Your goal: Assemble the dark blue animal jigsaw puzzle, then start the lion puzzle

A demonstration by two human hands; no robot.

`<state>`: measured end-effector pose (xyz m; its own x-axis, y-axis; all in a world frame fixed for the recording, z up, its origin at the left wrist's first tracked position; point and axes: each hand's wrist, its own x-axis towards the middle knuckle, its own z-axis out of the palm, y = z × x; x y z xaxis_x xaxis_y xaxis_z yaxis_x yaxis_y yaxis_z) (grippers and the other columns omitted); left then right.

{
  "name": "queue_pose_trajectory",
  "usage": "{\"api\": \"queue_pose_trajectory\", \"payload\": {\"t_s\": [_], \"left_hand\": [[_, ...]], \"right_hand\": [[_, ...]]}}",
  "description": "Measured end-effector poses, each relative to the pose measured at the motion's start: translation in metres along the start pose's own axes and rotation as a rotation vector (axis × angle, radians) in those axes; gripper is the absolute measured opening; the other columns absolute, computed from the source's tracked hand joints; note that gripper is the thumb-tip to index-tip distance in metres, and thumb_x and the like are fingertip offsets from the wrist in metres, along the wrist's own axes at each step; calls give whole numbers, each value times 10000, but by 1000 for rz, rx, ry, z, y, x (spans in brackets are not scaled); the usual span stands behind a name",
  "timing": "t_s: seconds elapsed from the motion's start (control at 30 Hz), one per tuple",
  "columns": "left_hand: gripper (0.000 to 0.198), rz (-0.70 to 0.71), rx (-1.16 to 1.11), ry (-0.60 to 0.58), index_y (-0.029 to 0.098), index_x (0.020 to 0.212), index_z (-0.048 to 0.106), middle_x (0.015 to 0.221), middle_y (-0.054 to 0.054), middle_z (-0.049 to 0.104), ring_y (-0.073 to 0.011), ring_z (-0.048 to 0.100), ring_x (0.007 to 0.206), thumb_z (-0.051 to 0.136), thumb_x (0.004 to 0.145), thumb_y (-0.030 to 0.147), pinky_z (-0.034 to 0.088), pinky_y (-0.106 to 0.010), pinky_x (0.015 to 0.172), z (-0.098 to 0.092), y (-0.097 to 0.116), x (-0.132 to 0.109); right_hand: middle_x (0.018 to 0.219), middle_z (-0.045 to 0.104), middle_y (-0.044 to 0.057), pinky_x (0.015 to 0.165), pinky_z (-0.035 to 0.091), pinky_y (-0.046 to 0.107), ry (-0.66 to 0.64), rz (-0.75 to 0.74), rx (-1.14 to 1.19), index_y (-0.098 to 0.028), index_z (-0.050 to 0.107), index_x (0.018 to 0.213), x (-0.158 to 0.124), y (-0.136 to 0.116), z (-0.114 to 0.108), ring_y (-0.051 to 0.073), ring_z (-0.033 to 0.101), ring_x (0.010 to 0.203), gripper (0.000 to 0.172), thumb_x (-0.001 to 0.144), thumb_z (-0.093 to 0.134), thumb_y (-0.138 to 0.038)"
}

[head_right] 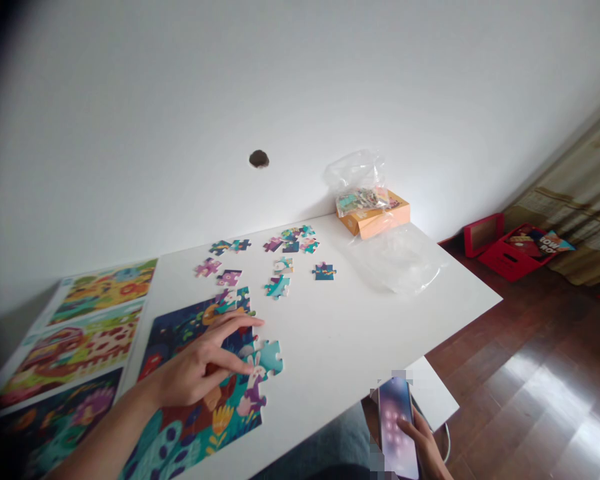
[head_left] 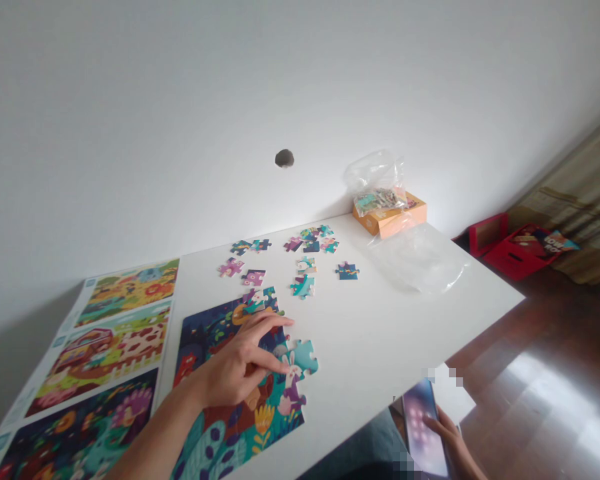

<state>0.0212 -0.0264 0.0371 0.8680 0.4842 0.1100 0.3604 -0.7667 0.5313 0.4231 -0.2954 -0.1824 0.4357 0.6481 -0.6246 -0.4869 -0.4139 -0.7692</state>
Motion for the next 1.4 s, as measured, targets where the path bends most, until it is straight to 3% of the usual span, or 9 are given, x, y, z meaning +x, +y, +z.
{"api": "queue_pose_trajectory", "payload": {"t_s": [0.17, 0.37, 0.47, 0.63, 0.93, 1.17, 1.4], "left_hand": [[588, 17, -6, 9, 414, 988, 767, 1496, 43, 389, -295, 295, 1402, 516, 764, -68, 240, -553, 1181, -1, 0, 1], [548, 3, 9, 2, 406, 988, 770, 1490, 32, 411, -303, 296, 1409, 529, 788, -43, 249, -555, 1180, -1, 1, 0], [533, -1, 19, -2, 403, 994, 770, 1497, 32, 407, -309, 292, 1414, 543, 789, -33, 239, -553, 1186, -1, 1, -1], [592, -3, 1, -15, 434, 1008, 758, 1502, 42, 378, -309, 277, 1418, 516, 777, -55, 228, -578, 1178, -1, 0, 0], [531, -2, 27, 6, 407, 993, 769, 1500, 39, 413, -308, 292, 1420, 565, 779, -35, 240, -560, 1187, 0, -1, -1], [530, -1, 21, -2, 414, 1002, 766, 1501, 38, 408, -308, 289, 1419, 563, 784, -24, 228, -565, 1191, 0, -1, -1], [588, -5, 3, -13, 446, 1011, 753, 1513, 54, 360, -312, 276, 1414, 525, 776, -42, 226, -581, 1177, 0, -1, -1]], "right_hand": [[957, 760, 114, 869, 492, 476, 89, -63, -60, -168, 738, 1076, -3, -1, 10, 406, 649, 985, 630, 545, 854, -486], [845, 755, 62, 642, 489, 388, -57, 44, 49, -201, 720, 1083, 5, 7, -4, 322, 681, 722, 535, 561, 750, -316], [828, 751, 57, 605, 471, 370, -80, 52, 48, -209, 710, 1088, 7, 10, -6, 307, 673, 678, 553, 538, 720, -265], [926, 750, 72, 670, 492, 391, -109, -40, 13, -222, 701, 1085, 3, 10, 3, 344, 682, 810, 626, 465, 783, -256], [859, 746, 76, 713, 508, 424, -40, -30, -142, -208, 726, 1037, 2, 5, 11, 330, 672, 761, 577, 512, 831, -424], [965, 757, 67, 873, 496, 468, -110, 32, 59, -227, 716, 1115, 6, 10, 5, 351, 680, 943, 590, 526, 746, -246], [996, 757, 84, 828, 511, 455, -162, 52, 89, -216, 693, 1187, 3, 10, 4, 366, 679, 937, 657, 530, 708, -232]]}}
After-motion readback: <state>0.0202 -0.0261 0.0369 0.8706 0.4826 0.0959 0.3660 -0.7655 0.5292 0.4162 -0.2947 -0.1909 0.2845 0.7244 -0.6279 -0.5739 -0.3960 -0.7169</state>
